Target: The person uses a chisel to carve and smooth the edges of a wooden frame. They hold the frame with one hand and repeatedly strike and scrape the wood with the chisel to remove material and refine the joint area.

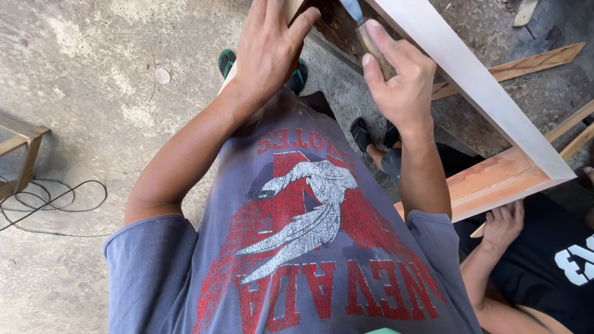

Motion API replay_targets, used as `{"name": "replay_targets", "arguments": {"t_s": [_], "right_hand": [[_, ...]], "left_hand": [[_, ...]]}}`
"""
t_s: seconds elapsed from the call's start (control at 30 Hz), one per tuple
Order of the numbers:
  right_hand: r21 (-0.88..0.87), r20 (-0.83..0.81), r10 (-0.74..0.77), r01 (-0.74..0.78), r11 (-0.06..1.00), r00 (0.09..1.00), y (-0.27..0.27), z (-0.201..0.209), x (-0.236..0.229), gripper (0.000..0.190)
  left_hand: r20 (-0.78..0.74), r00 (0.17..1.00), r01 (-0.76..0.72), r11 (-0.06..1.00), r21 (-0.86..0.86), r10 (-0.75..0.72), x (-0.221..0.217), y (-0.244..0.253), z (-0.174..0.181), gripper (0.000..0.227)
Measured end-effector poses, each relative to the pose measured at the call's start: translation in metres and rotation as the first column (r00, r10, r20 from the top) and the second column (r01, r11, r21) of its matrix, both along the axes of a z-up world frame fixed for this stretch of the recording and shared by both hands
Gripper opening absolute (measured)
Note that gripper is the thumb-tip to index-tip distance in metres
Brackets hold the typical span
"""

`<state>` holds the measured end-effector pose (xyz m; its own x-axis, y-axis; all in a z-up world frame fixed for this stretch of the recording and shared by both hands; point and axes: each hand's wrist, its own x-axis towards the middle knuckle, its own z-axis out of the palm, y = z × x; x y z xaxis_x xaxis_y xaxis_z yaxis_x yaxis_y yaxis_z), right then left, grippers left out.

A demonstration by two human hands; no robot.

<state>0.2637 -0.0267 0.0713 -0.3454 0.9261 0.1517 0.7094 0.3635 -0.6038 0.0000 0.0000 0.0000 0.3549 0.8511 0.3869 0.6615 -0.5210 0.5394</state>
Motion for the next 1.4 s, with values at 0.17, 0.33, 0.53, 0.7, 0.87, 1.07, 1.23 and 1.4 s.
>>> {"name": "replay_targets", "arguments": {"t_s": [0.17, 0.33, 0.53, 0.7, 0.87, 1.07, 1.23, 1.4], "right_hand": [[-0.084, -0.009, -0.025, 0.024, 0.996, 1.0, 0.008, 0.008, -0.01, 0.043], [-0.123, 0.067, -0.029, 0.037, 0.992, 0.997, 0.02, 0.019, -0.018, 0.044], [-0.084, 0.183, -0.02, 0.036, 0.996, 0.983, 0.021, 0.028, -0.024, 0.041], [-0.104, 0.035, -0.084, 0.087, 0.991, 0.996, 0.019, 0.001, -0.025, 0.044], [-0.078, -0.163, -0.037, 0.025, 0.997, 0.986, 0.005, -0.011, -0.01, 0.043], [-0.26, -0.147, -0.212, 0.169, 0.951, 0.966, -0.023, -0.007, -0.004, 0.05], [-0.242, -0.126, -0.231, 0.196, 0.95, 0.965, -0.026, -0.013, -0.003, 0.047], [-0.03, -0.102, -0.107, 0.105, 0.994, 0.989, -0.016, -0.009, 0.0, 0.047]], "left_hand": [[-0.003, 1.0, -0.007, 1.0, -0.022, 0.007, 0.0, -0.001, -0.001, 0.038], [-0.019, 0.999, -0.033, 0.999, 0.004, 0.033, 0.002, 0.0, -0.002, 0.039], [-0.07, 0.997, -0.018, 0.999, -0.049, 0.015, 0.004, -0.003, -0.005, 0.037], [-0.132, 0.991, -0.005, 1.0, -0.008, 0.004, 0.007, -0.004, -0.013, 0.037], [-0.059, 0.997, -0.041, 0.999, -0.03, 0.04, 0.015, -0.004, -0.02, 0.042], [-0.01, 0.997, -0.071, 0.997, 0.015, 0.071, 0.014, 0.0, -0.024, 0.05], [-0.058, 0.996, -0.071, 0.997, -0.009, 0.07, 0.007, -0.003, -0.022, 0.053], [-0.066, 0.995, -0.07, 0.998, 0.004, 0.07, 0.008, -0.003, -0.017, 0.058]]}}
